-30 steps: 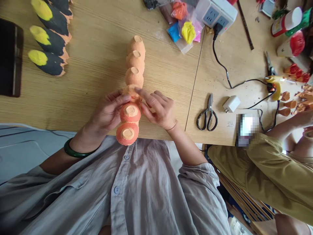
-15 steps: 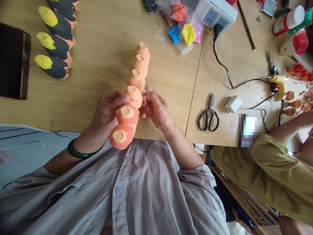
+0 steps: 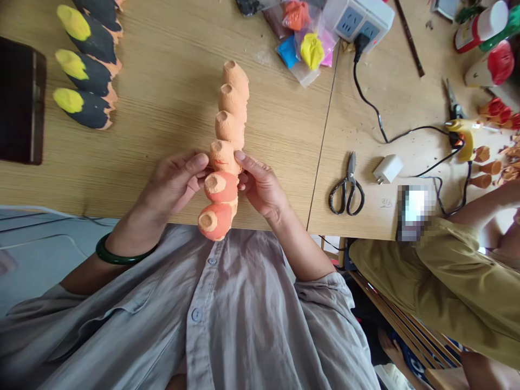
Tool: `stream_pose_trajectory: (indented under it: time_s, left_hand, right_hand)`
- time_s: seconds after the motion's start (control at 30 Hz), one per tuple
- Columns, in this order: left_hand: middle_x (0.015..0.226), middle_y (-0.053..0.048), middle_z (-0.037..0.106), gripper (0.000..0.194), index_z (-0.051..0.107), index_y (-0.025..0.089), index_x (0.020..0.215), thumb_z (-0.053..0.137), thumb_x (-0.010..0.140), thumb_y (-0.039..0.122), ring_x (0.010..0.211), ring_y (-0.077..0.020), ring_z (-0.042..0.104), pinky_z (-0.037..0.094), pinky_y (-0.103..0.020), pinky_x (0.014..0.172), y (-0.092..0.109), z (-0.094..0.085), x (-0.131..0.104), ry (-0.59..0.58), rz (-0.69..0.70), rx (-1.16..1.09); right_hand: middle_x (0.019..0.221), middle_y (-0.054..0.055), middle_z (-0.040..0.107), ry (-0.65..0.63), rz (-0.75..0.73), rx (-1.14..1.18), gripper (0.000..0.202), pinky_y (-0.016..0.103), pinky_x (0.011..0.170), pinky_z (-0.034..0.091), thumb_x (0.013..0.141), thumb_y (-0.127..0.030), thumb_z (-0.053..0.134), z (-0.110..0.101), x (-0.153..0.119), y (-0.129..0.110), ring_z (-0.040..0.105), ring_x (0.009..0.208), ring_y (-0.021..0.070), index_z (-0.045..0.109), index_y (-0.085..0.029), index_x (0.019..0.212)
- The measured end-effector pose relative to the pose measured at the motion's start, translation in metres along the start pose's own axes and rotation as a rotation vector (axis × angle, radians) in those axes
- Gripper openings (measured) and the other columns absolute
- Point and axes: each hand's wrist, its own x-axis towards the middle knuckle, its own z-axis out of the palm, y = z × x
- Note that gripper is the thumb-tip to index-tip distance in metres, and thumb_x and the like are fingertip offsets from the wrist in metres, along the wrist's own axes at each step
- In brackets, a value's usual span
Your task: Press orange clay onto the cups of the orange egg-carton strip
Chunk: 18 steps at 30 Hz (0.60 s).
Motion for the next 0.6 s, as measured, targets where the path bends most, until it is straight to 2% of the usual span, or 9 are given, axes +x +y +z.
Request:
stream_pose_trajectory:
  time_s: [0.1, 0.2, 0.37, 0.5, 0.6]
  left_hand:
    - [0.11, -0.006, 0.087, 0.044, 0.09, 0.026, 0.108, 0.115, 0.084, 0.053, 0.096, -0.0225, 0.085, 0.071, -0.03, 0.083, 0.006, -0.003, -0.003, 0.057, 0.032, 0.027]
    - [0.113, -0.006, 0.087, 0.047, 0.09, 0.028, 0.112, 0.117, 0.08, 0.048, 0.104, -0.0254, 0.086, 0.071, -0.028, 0.081, 0.01, -0.004, -0.003, 0.054, 0.033, 0.049]
    - [0.109, -0.005, 0.086, 0.054, 0.089, 0.025, 0.103, 0.123, 0.066, 0.043, 0.103, -0.0277, 0.086, 0.07, -0.029, 0.077, 0.01, -0.004, 0.0, 0.081, -0.013, 0.066]
    - [0.105, -0.003, 0.087, 0.047, 0.089, 0.024, 0.097, 0.122, 0.068, 0.04, 0.102, -0.0239, 0.084, 0.069, -0.026, 0.082, 0.011, -0.005, 0.002, 0.061, 0.021, 0.123]
    - [0.104, -0.003, 0.089, 0.045, 0.091, 0.022, 0.095, 0.122, 0.069, 0.042, 0.096, -0.0213, 0.081, 0.067, -0.025, 0.08, 0.014, -0.005, 0.003, 0.035, 0.02, 0.142]
  right_hand:
    - [0.063, -0.01, 0.048, -0.003, -0.022, 0.001, 0.039, 0.021, 0.051, 0.035, 0.091, -0.043, 0.103, 0.0, -0.003, 0.0, 0.039, 0.057, 0.0076, 0.071, -0.022, 0.08]
    - [0.062, -0.01, 0.048, -0.017, -0.036, -0.015, 0.043, 0.02, 0.051, 0.035, 0.085, -0.045, 0.107, 0.002, -0.005, 0.0, 0.039, 0.056, 0.0065, 0.072, -0.021, 0.08]
    - [0.059, -0.011, 0.046, 0.003, -0.077, -0.083, 0.052, 0.021, 0.05, 0.039, 0.087, -0.05, 0.107, 0.004, -0.009, 0.003, 0.043, 0.054, 0.0072, 0.064, -0.024, 0.074]
    - [0.059, -0.01, 0.052, 0.002, -0.106, -0.127, 0.055, 0.02, 0.049, 0.043, 0.086, -0.052, 0.109, 0.007, -0.013, 0.004, 0.046, 0.053, 0.0073, 0.063, -0.024, 0.073]
    - [0.062, -0.009, 0.058, -0.013, -0.127, -0.156, 0.056, 0.02, 0.048, 0.044, 0.086, -0.053, 0.108, 0.009, -0.015, 0.005, 0.047, 0.053, 0.0066, 0.063, -0.024, 0.072]
